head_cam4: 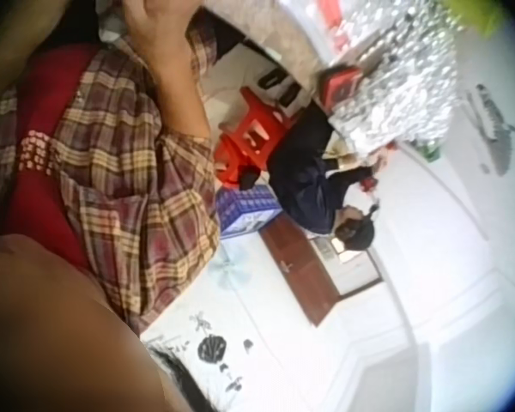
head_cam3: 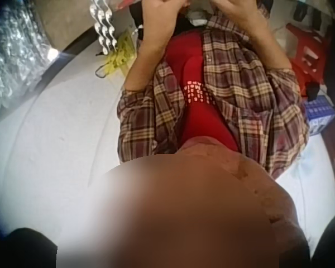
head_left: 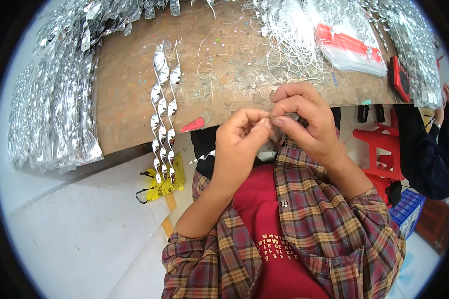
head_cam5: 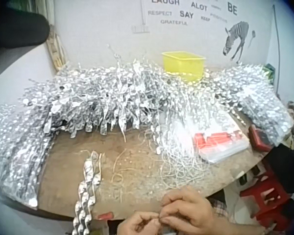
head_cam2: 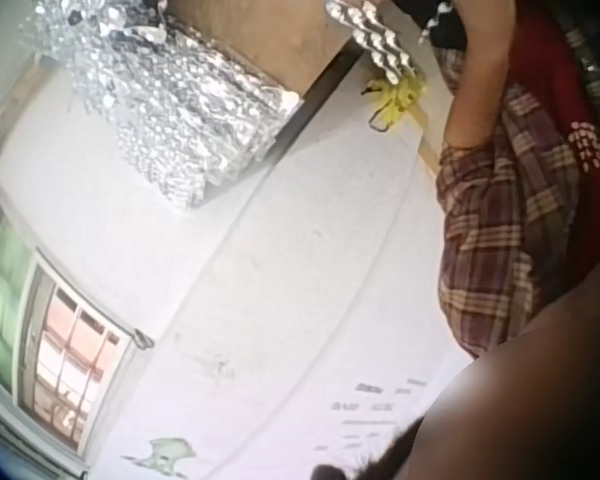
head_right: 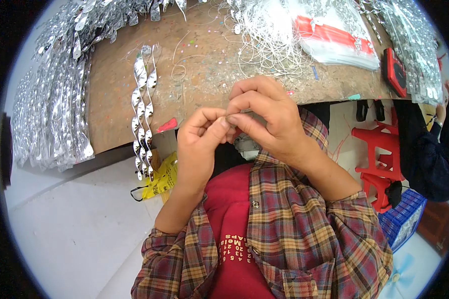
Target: Packaging silver tinsel garlands into plastic bags and assembling small decorative components.
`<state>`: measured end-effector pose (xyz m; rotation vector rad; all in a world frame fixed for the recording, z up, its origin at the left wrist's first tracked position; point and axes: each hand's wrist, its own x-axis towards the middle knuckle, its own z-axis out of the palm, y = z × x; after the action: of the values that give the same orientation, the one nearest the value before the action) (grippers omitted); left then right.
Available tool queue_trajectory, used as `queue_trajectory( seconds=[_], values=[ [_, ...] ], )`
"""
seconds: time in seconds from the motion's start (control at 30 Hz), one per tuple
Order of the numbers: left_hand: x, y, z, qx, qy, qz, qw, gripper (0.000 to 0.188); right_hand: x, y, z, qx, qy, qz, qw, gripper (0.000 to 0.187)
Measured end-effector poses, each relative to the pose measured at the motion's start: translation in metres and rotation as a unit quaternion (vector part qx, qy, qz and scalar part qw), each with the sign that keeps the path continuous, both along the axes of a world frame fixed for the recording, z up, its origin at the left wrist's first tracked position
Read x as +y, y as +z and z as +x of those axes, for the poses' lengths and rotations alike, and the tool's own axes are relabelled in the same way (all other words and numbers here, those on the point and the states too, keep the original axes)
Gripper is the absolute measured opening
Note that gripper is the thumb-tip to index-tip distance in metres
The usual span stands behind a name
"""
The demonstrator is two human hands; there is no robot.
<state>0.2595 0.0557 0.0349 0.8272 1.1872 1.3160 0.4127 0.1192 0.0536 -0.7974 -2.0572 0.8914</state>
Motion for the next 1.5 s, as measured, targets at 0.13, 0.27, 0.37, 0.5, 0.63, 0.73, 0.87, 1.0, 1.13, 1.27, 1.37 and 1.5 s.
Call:
queue_trajectory(
  seconds=[0.13, 0.27, 0.37, 0.5, 0.63, 0.73, 0.87, 1.0, 1.13, 1.27, 1.37, 1.5],
  values=[
    [0.0, -0.004, -0.008, -0.277, -0.071, -0.065, 0.956, 0.013, 0.002, -0.004, 0.002, 0.026, 0.009, 0.012, 1.0, 0.01],
    [-0.001, -0.008, -0.012, -0.28, -0.072, -0.065, 0.955, 0.013, 0.004, -0.005, 0.005, 0.034, 0.049, 0.014, 0.998, 0.011],
    [-0.002, -0.007, -0.012, -0.26, -0.079, -0.051, 0.961, 0.014, 0.004, -0.011, 0.007, 0.063, 0.051, -0.03, 0.996, 0.011],
    [-0.002, -0.002, -0.01, -0.258, -0.09, -0.031, 0.961, 0.014, 0.0, -0.018, 0.007, 0.059, 0.038, -0.109, 0.992, 0.011],
    [-0.004, 0.006, -0.009, -0.201, -0.059, -0.024, 0.977, 0.012, -0.005, -0.013, 0.004, 0.068, 0.035, -0.085, 0.993, 0.012],
    [-0.002, 0.009, -0.005, -0.183, -0.011, -0.024, 0.983, 0.01, -0.005, -0.007, 0.003, 0.039, 0.018, -0.042, 0.998, 0.012],
    [-0.003, 0.012, -0.001, -0.145, 0.007, -0.029, 0.989, 0.011, -0.003, -0.007, 0.005, 0.018, 0.018, 0.033, 0.999, 0.012],
    [-0.005, 0.008, -0.004, -0.129, -0.021, -0.02, 0.991, 0.012, -0.002, -0.003, 0.002, -0.029, 0.011, 0.105, 0.994, 0.008],
    [-0.006, 0.011, -0.003, -0.151, -0.019, -0.035, 0.988, 0.013, -0.005, -0.008, 0.002, 0.024, -0.015, 0.001, 1.0, 0.004],
    [-0.006, 0.012, -0.005, -0.097, -0.028, -0.029, 0.994, 0.014, -0.003, -0.007, 0.009, 0.113, -0.01, -0.15, 0.982, 0.005],
    [-0.005, 0.013, -0.005, -0.105, -0.043, -0.044, 0.993, 0.014, -0.002, -0.006, 0.009, 0.12, 0.021, -0.153, 0.981, 0.007],
    [-0.003, 0.011, -0.005, -0.115, -0.039, -0.064, 0.991, 0.017, -0.006, 0.002, -0.005, 0.285, 0.087, -0.361, 0.884, 0.009]
  ],
)
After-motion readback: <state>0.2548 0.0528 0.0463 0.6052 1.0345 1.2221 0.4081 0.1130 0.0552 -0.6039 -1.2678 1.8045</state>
